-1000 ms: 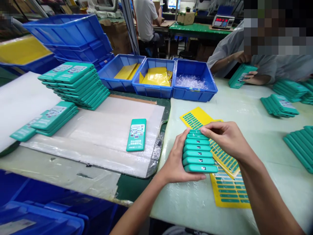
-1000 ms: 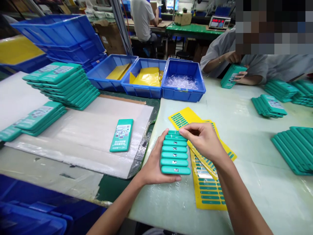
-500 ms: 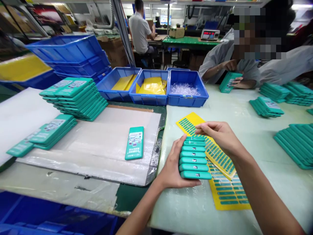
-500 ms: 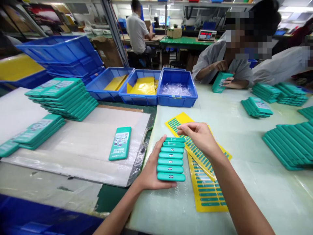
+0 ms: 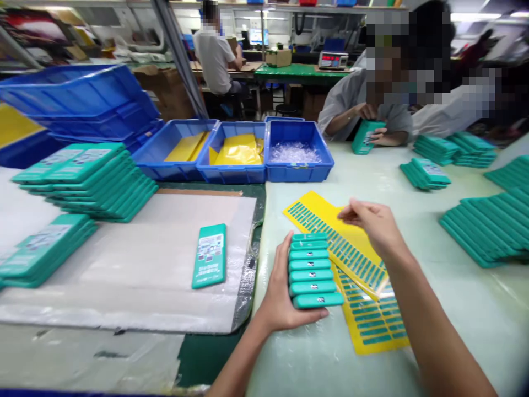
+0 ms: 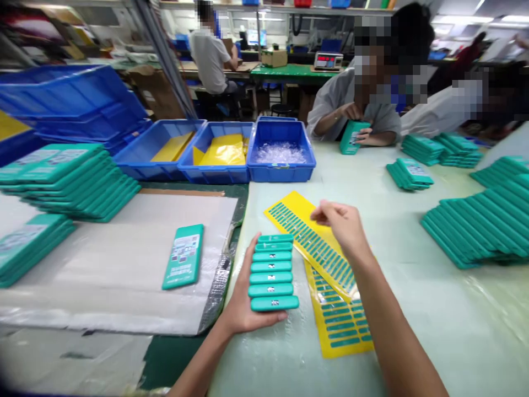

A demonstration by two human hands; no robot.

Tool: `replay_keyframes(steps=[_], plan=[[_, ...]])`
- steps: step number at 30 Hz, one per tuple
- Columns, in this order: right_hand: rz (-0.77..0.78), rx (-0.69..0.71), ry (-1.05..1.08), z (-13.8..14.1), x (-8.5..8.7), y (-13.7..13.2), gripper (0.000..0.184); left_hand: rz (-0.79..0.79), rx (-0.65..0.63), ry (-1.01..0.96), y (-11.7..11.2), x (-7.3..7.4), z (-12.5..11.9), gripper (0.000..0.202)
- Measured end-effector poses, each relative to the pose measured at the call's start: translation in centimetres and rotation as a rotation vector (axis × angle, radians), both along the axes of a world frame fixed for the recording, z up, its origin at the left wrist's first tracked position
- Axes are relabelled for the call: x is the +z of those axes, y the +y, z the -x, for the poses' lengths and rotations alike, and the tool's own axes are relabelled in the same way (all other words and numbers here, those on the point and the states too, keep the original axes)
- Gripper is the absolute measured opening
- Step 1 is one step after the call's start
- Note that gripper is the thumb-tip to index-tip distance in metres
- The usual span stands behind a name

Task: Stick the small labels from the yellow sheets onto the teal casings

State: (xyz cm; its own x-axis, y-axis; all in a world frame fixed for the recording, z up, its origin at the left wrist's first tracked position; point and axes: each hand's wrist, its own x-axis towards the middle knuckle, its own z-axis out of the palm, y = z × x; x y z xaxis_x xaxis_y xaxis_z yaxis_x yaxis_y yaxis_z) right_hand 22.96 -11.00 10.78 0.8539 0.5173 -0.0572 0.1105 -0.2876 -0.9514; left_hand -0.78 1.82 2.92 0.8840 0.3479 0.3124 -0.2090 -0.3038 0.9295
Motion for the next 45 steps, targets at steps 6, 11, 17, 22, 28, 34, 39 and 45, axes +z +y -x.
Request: replay_keyframes(steps=[6,11,17,22,28,34,39,45], plan=[[0.338,-0.317,-0.238,-3.9,-3.7,-10.8,0.027,0.008,0.038,0.039,0.5,0.4,0.0,0.146],[0.473,-0.312,-0.295,-1.7,-8.6,-12.1,0.022,-0.04,0.065,0.041,0.8,0.9,0.0,0.141],[0.567,-0.299,-0.437,-0.2,-11.0,-11.4,0.027,-0.057,0.052,0.016,0.9,1.2,-0.1,0.137],[0.59,-0.293,-0.48,-0.1,-11.4,-12.0,0.027,-0.061,0.044,0.039,1.0,1.2,0.0,0.136],[0.55,-0.273,-0.452,-1.4,-11.2,-12.6,0.02,-0.092,0.058,0.035,1.0,1.1,0.1,0.137],[0.5,-0.279,-0.383,-3.1,-11.1,-13.1,0.021,-0.107,0.06,0.038,1.0,0.4,0.3,0.141],[0.411,-0.25,-0.387,-2.7,-10.1,-13.2,0.034,-0.085,0.05,0.033,1.0,0.2,0.2,0.143],[0.261,-0.185,-0.239,-2.3,-7.3,-15.5,0.051,-0.027,0.034,0.009,0.5,0.0,0.1,0.148]])
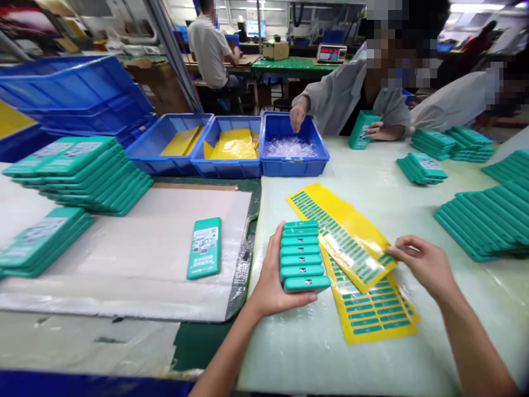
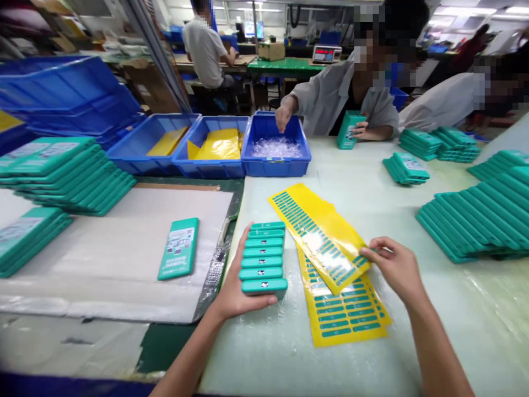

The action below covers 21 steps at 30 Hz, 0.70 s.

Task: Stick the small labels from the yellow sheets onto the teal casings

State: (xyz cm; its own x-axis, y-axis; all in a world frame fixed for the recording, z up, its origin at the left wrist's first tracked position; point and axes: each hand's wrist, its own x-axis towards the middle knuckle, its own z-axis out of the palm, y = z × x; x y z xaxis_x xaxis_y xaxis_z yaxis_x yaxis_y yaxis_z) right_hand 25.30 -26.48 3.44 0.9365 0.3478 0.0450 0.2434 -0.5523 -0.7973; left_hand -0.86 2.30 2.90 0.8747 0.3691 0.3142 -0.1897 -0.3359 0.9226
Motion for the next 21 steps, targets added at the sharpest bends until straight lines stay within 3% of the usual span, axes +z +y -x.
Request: replay_keyframes(steps=[4,8,10,13,18,21], plan=[[-0.068,0.016,0.169,-0.9,0.0,-1.6,0.051,0.019,-0.001,-0.009,-0.2,-0.2,-0.1,0.15],[0.203,0.106,0.045,-0.9,-1.0,-1.5,0.051,0.034,-0.004,-0.008,-0.3,0.0,-0.2,0.154],[0.238,0.16,0.085,-0.3,-0.6,-1.1,0.053,0.032,-0.007,0.004,-0.2,0.1,-0.1,0.153],[0.041,0.093,0.217,1.0,1.9,-0.4,0.055,0.023,-0.001,0.014,-0.1,0.2,0.0,0.149],[-0.223,-0.174,0.204,4.7,8.7,2.8,0.052,0.052,0.023,-0.002,-1.1,0.4,0.0,0.15],[-0.35,-0.093,0.295,7.6,11.8,6.3,0.051,0.057,0.081,0.002,-2.1,0.5,-0.2,0.153]])
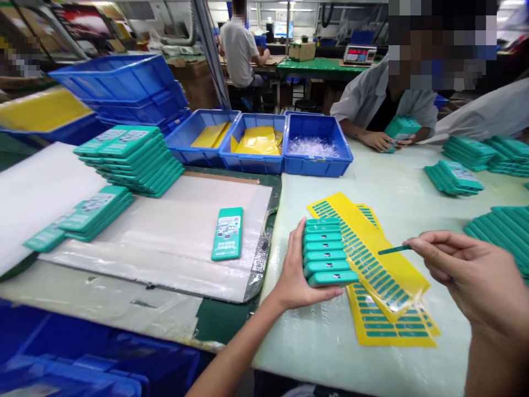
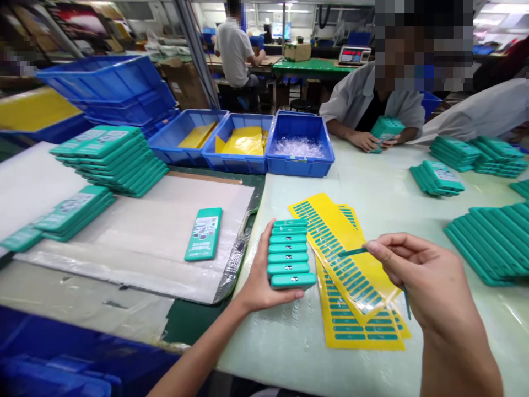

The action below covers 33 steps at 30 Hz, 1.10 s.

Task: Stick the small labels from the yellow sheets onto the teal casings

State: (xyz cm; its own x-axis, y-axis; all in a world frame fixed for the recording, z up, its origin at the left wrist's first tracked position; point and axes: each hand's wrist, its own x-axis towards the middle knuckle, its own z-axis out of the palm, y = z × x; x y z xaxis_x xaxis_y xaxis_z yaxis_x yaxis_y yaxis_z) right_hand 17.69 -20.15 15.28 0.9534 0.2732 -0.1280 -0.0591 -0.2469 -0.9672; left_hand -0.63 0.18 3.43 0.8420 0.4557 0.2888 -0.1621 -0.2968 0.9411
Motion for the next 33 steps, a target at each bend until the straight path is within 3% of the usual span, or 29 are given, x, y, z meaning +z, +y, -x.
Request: replay_keyframes(steps=[4,9,12,19,26,33], plan=[[-0.132,0.178,-0.016,3.7,1.7,5.3,0.046,-0.012,0.043,-0.006,-0.7,0.1,-0.2,0.154],[0.033,0.179,-0.163,5.9,0.7,8.7,0.04,-0.021,0.018,-0.015,-0.5,0.3,0.0,0.153],[0.116,0.142,-0.285,6.3,0.1,9.1,0.035,-0.023,0.005,-0.004,-0.5,0.4,0.0,0.153],[0.103,0.083,-0.317,6.6,0.3,9.4,0.031,-0.018,0.008,-0.013,-0.5,0.2,-0.1,0.158],[0.093,0.172,-0.222,6.7,-0.1,9.9,0.031,-0.009,-0.017,-0.005,-0.4,0.1,-0.1,0.156],[0.175,0.214,-0.337,6.3,0.0,10.0,0.031,-0.038,-0.022,-0.007,-0.4,-0.2,-0.3,0.155]])
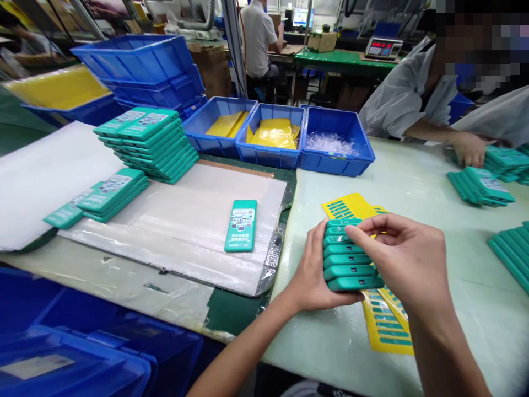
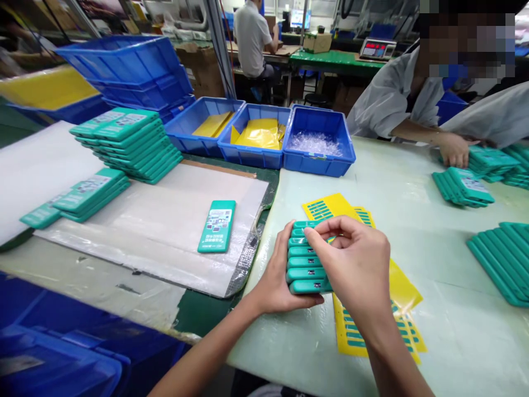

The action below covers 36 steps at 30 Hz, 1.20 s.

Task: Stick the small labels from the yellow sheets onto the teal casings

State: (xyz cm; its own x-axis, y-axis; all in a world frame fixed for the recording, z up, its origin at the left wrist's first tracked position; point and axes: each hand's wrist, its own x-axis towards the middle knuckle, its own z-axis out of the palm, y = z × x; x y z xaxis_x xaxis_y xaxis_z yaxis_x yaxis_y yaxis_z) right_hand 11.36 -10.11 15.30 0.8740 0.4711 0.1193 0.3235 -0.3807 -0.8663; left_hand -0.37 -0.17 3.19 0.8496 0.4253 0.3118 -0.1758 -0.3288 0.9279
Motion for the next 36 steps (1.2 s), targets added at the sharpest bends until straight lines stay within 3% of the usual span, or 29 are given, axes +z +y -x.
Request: replay_keyframes(steps=[4,7,11,14,16,18,23,27,36], plan=[[0.183,0.087,-0.221,-1.3,-0.2,0.0,0.025,0.002,-0.009,-0.009,0.1,0.1,0.1,0.155],[0.334,0.099,-0.367,-3.1,0.6,-0.4,0.038,-0.02,-0.019,-0.03,0.3,0.2,0.1,0.151],[0.182,0.171,-0.15,-5.5,2.5,-2.8,0.061,-0.049,-0.025,-0.051,0.4,0.2,0.2,0.149],[-0.037,0.013,-0.063,-6.2,3.1,-4.9,0.051,-0.065,-0.019,-0.043,0.4,0.2,0.1,0.149],[-0.202,-0.102,-0.11,-6.0,2.9,-5.6,0.032,-0.067,-0.011,-0.026,0.4,0.1,0.1,0.15],[-0.276,-0.124,-0.152,-5.4,2.5,-5.6,0.022,-0.065,-0.006,-0.012,0.4,0.1,0.1,0.15],[-0.13,-0.112,0.025,-2.8,1.8,-3.7,0.031,-0.05,-0.01,-0.017,0.4,0.2,0.1,0.15],[-0.156,0.014,0.129,-0.7,1.1,-2.1,0.037,-0.038,-0.003,-0.01,0.5,0.3,0.2,0.148],[-0.105,0.03,0.175,1.2,1.0,-0.6,0.025,-0.016,-0.019,0.023,0.4,0.2,0.3,0.151]])
